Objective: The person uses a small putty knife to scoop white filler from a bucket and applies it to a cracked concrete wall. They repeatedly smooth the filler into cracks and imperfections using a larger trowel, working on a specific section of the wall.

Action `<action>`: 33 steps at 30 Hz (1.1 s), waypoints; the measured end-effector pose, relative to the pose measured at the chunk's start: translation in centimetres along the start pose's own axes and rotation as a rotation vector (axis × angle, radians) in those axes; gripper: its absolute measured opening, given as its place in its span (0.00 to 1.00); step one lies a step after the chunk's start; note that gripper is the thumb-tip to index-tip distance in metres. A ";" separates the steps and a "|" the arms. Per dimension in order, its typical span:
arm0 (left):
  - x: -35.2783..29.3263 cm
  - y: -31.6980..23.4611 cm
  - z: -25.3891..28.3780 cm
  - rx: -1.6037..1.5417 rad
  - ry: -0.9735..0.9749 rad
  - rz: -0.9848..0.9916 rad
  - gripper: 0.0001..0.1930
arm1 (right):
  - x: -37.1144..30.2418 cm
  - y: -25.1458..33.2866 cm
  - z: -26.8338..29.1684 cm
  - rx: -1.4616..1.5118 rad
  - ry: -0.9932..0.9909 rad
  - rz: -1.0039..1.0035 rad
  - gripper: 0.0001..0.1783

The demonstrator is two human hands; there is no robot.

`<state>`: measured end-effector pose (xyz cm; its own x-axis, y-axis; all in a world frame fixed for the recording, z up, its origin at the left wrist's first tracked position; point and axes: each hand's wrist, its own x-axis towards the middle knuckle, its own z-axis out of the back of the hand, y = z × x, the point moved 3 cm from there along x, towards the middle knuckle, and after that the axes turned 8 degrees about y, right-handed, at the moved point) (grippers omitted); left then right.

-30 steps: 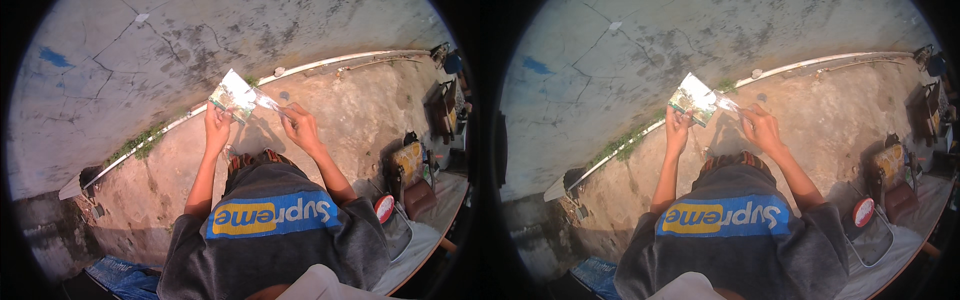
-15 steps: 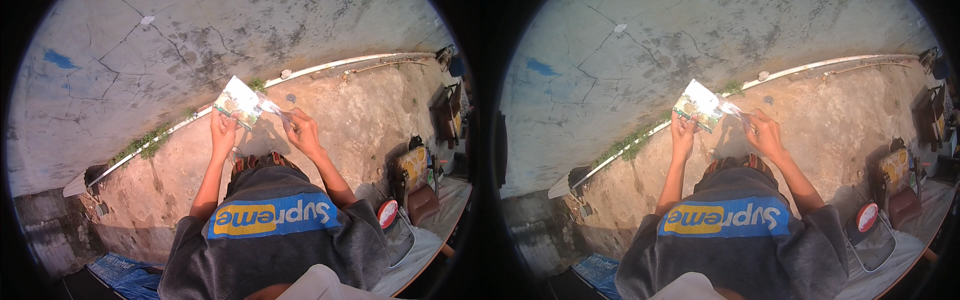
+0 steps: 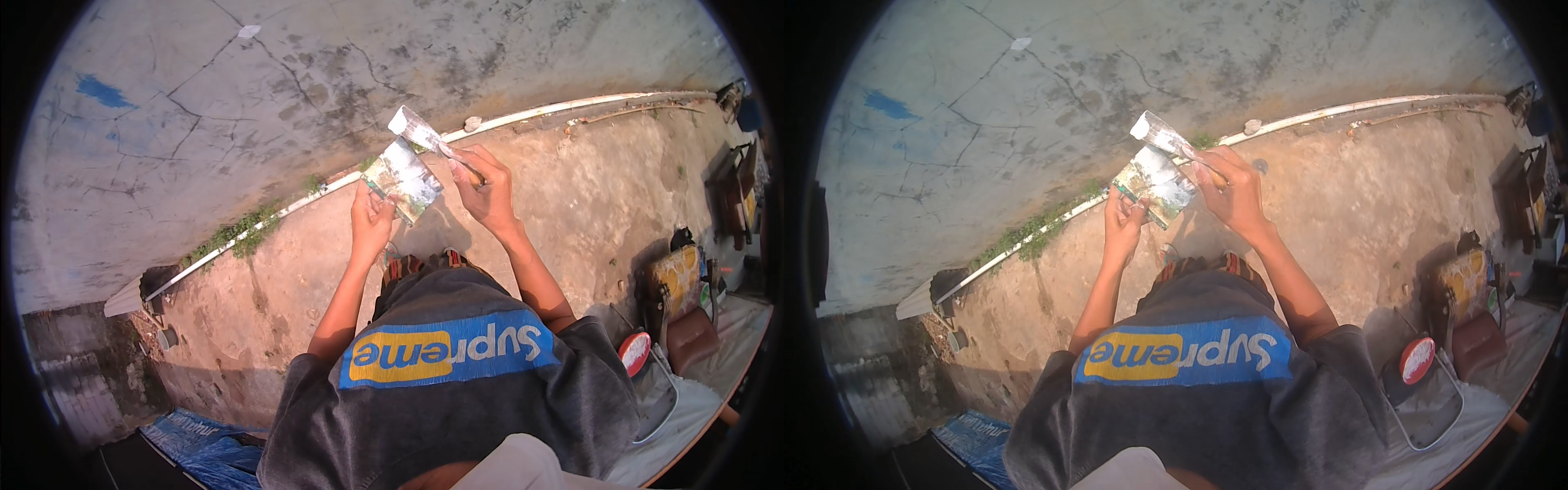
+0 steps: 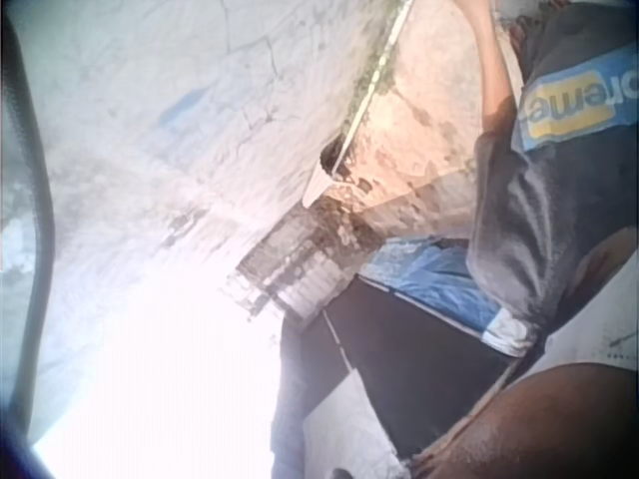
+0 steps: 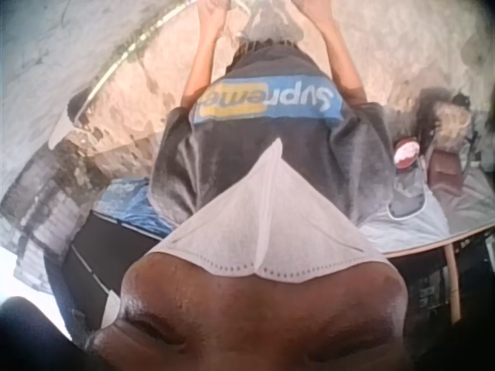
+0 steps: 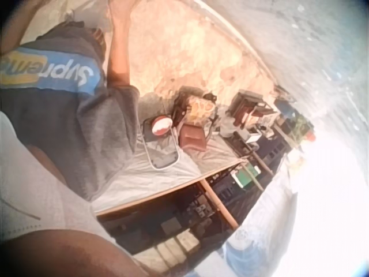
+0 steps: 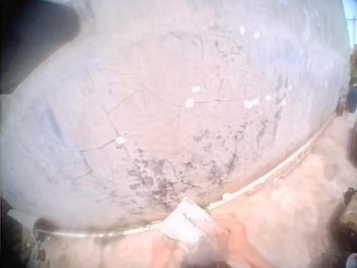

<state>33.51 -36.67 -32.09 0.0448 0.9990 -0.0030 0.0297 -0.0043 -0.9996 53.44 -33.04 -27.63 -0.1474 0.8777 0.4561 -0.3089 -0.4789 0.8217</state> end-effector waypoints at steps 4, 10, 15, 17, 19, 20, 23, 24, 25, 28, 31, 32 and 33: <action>0.7 -1.8 0.8 -0.088 -0.121 0.104 0.20 | -2.2 -0.8 2.6 -0.003 0.191 -0.050 0.08; 0.5 -2.5 -0.3 -0.040 -0.067 0.045 0.22 | -5.0 -1.2 1.7 -0.151 0.260 -0.120 0.09; -0.7 -1.1 -1.3 0.040 0.010 0.075 0.22 | -4.1 0.5 -0.1 -0.102 0.214 -0.216 0.11; -0.7 -1.2 -1.3 0.022 0.011 0.024 0.22 | -3.6 0.4 -0.7 -0.020 0.148 -0.181 0.11; -1.0 -1.4 -2.0 -0.022 0.009 0.067 0.22 | -3.2 0.1 -0.7 0.077 0.098 -0.168 0.10; -1.1 -1.5 -2.1 -0.043 0.006 0.088 0.22 | -3.0 0.0 -0.5 0.134 0.081 -0.173 0.10; -0.8 -1.0 -0.7 -0.105 -0.110 0.056 0.22 | -3.6 0.1 1.5 0.059 0.117 -0.171 0.09; -0.8 -1.2 -0.3 -0.083 -0.108 0.042 0.22 | -4.0 0.0 2.3 -0.009 0.147 -0.167 0.09; -0.8 -1.5 0.0 -0.062 -0.105 0.032 0.22 | -4.7 -0.3 2.8 -0.046 0.180 -0.196 0.09; -1.2 -1.6 0.0 -0.042 -0.112 0.025 0.22 | -6.4 -0.8 2.8 -0.127 0.240 -0.252 0.09; -1.6 -1.7 -0.5 -0.049 -0.095 0.029 0.22 | -6.6 -0.4 1.6 -0.140 0.208 -0.212 0.10; -1.6 -1.8 -0.7 -0.052 -0.085 0.028 0.22 | -6.5 -0.1 1.1 -0.142 0.183 -0.175 0.10; -1.6 -1.8 -1.0 -0.062 -0.101 0.004 0.21 | -6.3 0.2 0.6 -0.143 0.158 -0.138 0.10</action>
<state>34.42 -38.25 -30.25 -0.0554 0.9984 -0.0129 0.0915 -0.0078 -0.9958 54.82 -38.67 -30.12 -0.2360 0.9321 0.2749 -0.4646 -0.3567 0.8105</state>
